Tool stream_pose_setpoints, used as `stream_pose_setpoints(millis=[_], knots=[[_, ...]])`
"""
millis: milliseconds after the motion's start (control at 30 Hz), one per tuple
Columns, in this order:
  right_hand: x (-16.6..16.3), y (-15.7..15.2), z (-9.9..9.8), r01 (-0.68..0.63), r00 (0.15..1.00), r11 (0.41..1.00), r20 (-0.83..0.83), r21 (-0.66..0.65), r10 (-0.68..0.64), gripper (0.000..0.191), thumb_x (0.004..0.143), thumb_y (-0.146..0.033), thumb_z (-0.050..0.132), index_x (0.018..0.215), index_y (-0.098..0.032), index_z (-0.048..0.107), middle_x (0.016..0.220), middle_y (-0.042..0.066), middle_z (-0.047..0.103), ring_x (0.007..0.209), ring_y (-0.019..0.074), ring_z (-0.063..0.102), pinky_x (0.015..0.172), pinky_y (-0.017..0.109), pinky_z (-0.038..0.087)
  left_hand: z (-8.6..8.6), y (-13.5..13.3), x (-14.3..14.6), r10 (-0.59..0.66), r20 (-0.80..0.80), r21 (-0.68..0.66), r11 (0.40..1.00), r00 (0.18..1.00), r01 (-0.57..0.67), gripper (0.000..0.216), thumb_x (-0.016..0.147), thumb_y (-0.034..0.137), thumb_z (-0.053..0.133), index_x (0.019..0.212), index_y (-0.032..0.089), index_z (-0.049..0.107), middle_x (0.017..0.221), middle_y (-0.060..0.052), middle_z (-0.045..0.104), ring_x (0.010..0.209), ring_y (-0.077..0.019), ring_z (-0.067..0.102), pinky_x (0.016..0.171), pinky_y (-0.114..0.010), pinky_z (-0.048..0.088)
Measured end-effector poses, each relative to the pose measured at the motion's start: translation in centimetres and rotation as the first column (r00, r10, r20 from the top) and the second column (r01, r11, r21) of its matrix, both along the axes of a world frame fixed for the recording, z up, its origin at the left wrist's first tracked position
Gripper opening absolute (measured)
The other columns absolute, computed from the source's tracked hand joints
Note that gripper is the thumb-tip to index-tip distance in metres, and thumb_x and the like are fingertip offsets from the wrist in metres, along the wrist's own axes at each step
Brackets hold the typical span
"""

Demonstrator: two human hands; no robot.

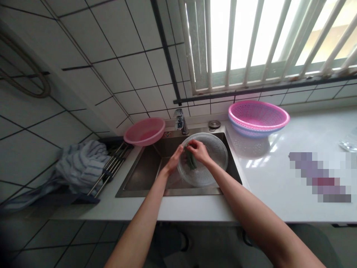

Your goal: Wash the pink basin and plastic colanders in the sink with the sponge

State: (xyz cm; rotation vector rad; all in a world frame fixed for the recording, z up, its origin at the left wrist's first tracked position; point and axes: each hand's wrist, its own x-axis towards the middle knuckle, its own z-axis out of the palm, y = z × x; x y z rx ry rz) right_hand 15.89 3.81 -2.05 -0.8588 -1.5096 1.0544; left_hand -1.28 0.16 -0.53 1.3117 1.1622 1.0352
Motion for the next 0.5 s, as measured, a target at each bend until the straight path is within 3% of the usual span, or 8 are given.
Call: stream_pose_setpoints(millis=[67, 133, 200, 267, 333, 433, 500], knots=[[0.5, 0.1, 0.3, 0.029, 0.999, 0.999, -0.032, -0.016, -0.030, 0.029, 0.085, -0.047, 0.069, 0.091, -0.018, 0.068, 0.090, 0.006, 0.072, 0.081, 0.0196, 0.063, 0.079, 0.030, 0.052, -0.2, 0.1, 0.3, -0.012, 0.071, -0.056, 0.998, 0.997, 0.016, 0.076, 0.092, 0.072, 0.060, 0.151, 0.024, 0.058, 0.154, -0.011, 0.061, 0.152, -0.0388, 0.043, 0.125, -0.054, 0.035], [0.2, -0.5, 0.3, -0.070, 0.998, 0.997, 0.006, -0.011, 0.070, 0.029, 0.086, -0.047, 0.068, 0.091, -0.018, 0.068, 0.090, 0.005, 0.072, 0.081, 0.0195, 0.062, 0.078, 0.030, 0.052, -0.4, 0.3, 0.2, -0.004, 0.105, -0.058, 0.998, 0.994, 0.010, 0.073, 0.091, 0.070, 0.063, 0.149, 0.025, 0.060, 0.151, -0.010, 0.063, 0.152, -0.0381, 0.043, 0.124, -0.054, 0.037], [-0.6, -1.3, 0.0, -0.215, 0.973, 0.977, 0.089, 0.001, 0.215, 0.028, 0.086, -0.046, 0.069, 0.092, -0.018, 0.070, 0.089, 0.005, 0.072, 0.080, 0.0193, 0.062, 0.076, 0.030, 0.051, -0.5, 0.5, -0.3, 0.001, 0.091, -0.014, 1.000, 0.996, 0.000, 0.070, 0.091, 0.069, 0.065, 0.145, 0.026, 0.063, 0.152, -0.009, 0.062, 0.155, -0.0353, 0.039, 0.127, -0.052, 0.033], [-1.1, -1.5, -0.2, -0.267, 0.955, 0.963, 0.144, 0.027, 0.261, 0.026, 0.086, -0.043, 0.070, 0.092, -0.018, 0.071, 0.091, 0.005, 0.073, 0.081, 0.0196, 0.063, 0.078, 0.030, 0.051, -0.4, 0.6, -0.7, -0.001, 0.059, 0.040, 0.999, 0.998, -0.002, 0.067, 0.091, 0.069, 0.065, 0.142, 0.026, 0.065, 0.154, -0.008, 0.060, 0.158, -0.0329, 0.035, 0.130, -0.049, 0.025], [-1.0, -1.0, -0.2, -0.164, 0.981, 0.985, 0.116, 0.053, 0.157, 0.023, 0.086, -0.040, 0.070, 0.093, -0.018, 0.072, 0.093, 0.005, 0.074, 0.084, 0.0206, 0.065, 0.082, 0.031, 0.051, -0.3, 0.6, -0.8, -0.005, 0.042, 0.074, 0.997, 0.999, 0.002, 0.066, 0.091, 0.069, 0.065, 0.141, 0.026, 0.066, 0.157, -0.007, 0.058, 0.158, -0.0316, 0.035, 0.132, -0.046, 0.021], [0.0, 0.0, -0.1, 0.067, 0.998, 0.997, -0.016, 0.023, -0.067, 0.022, 0.086, -0.039, 0.068, 0.092, -0.018, 0.071, 0.093, 0.006, 0.074, 0.085, 0.0211, 0.066, 0.082, 0.031, 0.051, -0.2, 0.3, -0.2, -0.054, 0.082, 0.021, 0.998, 0.995, 0.053, 0.068, 0.092, 0.069, 0.064, 0.146, 0.029, 0.061, 0.154, -0.007, 0.060, 0.152, -0.0331, 0.043, 0.129, -0.050, 0.029], [0.2, -0.1, -0.1, 0.055, 0.998, 0.998, -0.044, 0.009, -0.055, 0.023, 0.086, -0.039, 0.067, 0.093, -0.018, 0.070, 0.093, 0.006, 0.074, 0.083, 0.0205, 0.065, 0.079, 0.031, 0.051, -0.1, 0.3, 0.2, -0.076, 0.105, -0.004, 0.997, 0.992, 0.077, 0.068, 0.092, 0.069, 0.063, 0.147, 0.028, 0.060, 0.150, -0.008, 0.063, 0.150, -0.0339, 0.046, 0.126, -0.050, 0.033]])
